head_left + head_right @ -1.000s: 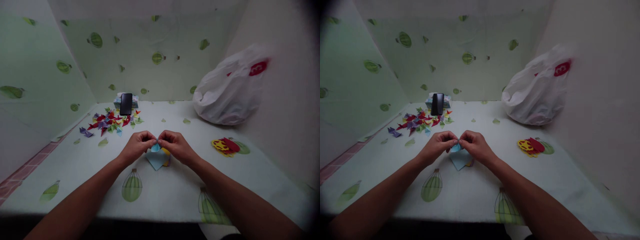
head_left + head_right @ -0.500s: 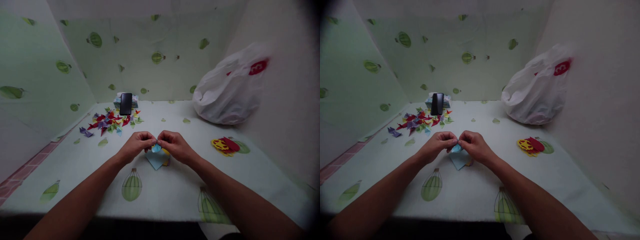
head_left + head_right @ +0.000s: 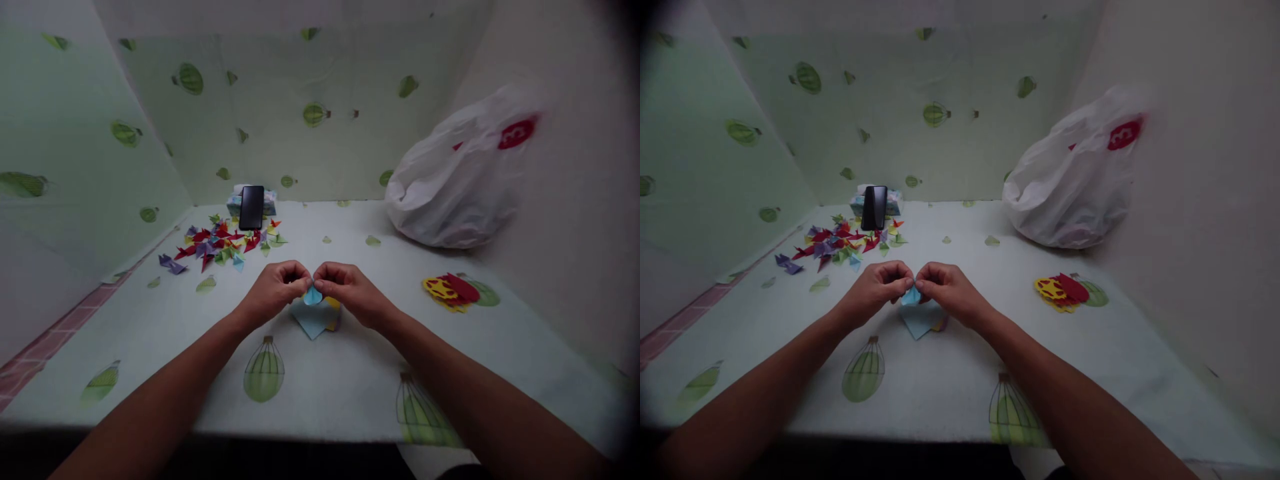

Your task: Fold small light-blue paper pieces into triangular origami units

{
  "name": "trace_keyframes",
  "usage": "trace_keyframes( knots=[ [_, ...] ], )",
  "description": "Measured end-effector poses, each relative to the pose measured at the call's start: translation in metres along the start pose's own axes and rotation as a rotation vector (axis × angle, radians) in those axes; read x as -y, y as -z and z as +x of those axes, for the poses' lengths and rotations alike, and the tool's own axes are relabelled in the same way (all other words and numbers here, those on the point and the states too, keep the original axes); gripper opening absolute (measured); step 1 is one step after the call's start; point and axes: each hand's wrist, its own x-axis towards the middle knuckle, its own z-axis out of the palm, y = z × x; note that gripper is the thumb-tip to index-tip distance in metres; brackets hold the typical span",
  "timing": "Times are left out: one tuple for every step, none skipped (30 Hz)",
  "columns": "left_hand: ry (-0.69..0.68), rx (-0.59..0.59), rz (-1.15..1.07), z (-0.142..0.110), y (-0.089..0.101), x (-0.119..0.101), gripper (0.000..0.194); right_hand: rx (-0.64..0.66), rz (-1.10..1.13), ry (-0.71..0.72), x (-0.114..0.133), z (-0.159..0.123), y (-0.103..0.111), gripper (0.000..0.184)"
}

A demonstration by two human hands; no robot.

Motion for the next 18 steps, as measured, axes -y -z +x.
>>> trace_keyframes(
  knots=[
    [-0.008, -0.007, 0.013, -0.0003, -0.0001, -0.0007, 0.019, 0.006, 0.024, -0.015, 0.0004, 0.0002, 0.0003, 0.024],
    [-0.016, -0.008, 0.021, -0.0006, -0.0001, -0.0012, 0.019, 0.011, 0.044, -0.029, 0.0009, 0.0004, 0.0006, 0.025],
    [-0.023, -0.005, 0.027, -0.0008, 0.0000, -0.0016, 0.019, 0.014, 0.060, -0.042, 0.0015, 0.0006, 0.0009, 0.025],
    [-0.028, 0.000, 0.033, -0.0008, 0.0001, -0.0017, 0.018, 0.016, 0.073, -0.052, 0.0021, 0.0007, 0.0011, 0.025],
    [-0.034, 0.006, 0.040, -0.0008, 0.0002, -0.0017, 0.018, 0.017, 0.081, -0.061, 0.0026, 0.0009, 0.0012, 0.025],
    [-0.038, 0.010, 0.047, -0.0007, 0.0002, -0.0015, 0.018, 0.016, 0.083, -0.068, 0.0030, 0.0010, 0.0012, 0.024],
    [-0.041, 0.013, 0.051, -0.0005, 0.0001, -0.0011, 0.017, 0.012, 0.080, -0.073, 0.0032, 0.0010, 0.0011, 0.023],
    [-0.040, 0.016, 0.052, -0.0003, -0.0001, -0.0007, 0.017, 0.005, 0.074, -0.078, 0.0033, 0.0009, 0.0010, 0.022],
    [-0.038, 0.020, 0.047, -0.0001, -0.0002, -0.0001, 0.017, -0.003, 0.063, -0.082, 0.0032, 0.0009, 0.0009, 0.020],
    [-0.034, 0.026, 0.037, 0.0001, -0.0004, 0.0005, 0.018, -0.011, 0.051, -0.086, 0.0031, 0.0009, 0.0009, 0.019],
    [-0.030, 0.034, 0.023, 0.0003, -0.0005, 0.0011, 0.018, -0.018, 0.039, -0.089, 0.0029, 0.0009, 0.0010, 0.018],
    [-0.027, 0.043, 0.011, 0.0004, -0.0004, 0.0017, 0.019, -0.022, 0.030, -0.092, 0.0029, 0.0009, 0.0013, 0.017],
    [-0.026, 0.052, 0.002, 0.0005, -0.0001, 0.0022, 0.020, -0.023, 0.025, -0.095, 0.0029, 0.0010, 0.0018, 0.016],
    [-0.026, 0.062, -0.002, 0.0005, 0.0003, 0.0026, 0.021, -0.022, 0.023, -0.096, 0.0031, 0.0010, 0.0023, 0.015],
    [-0.026, 0.070, -0.001, 0.0005, 0.0008, 0.0029, 0.022, -0.018, 0.022, -0.096, 0.0033, 0.0010, 0.0028, 0.015],
    [-0.027, 0.076, 0.004, 0.0004, 0.0014, 0.0030, 0.023, -0.012, 0.017, -0.096, 0.0036, 0.0010, 0.0031, 0.015],
    [-0.029, 0.081, 0.014, 0.0002, 0.0019, 0.0028, 0.023, -0.004, 0.007, -0.096, 0.0039, 0.0009, 0.0032, 0.015],
    [-0.031, 0.083, 0.024, 0.0001, 0.0024, 0.0025, 0.022, 0.005, -0.007, -0.094, 0.0040, 0.0007, 0.0030, 0.015]
  ],
)
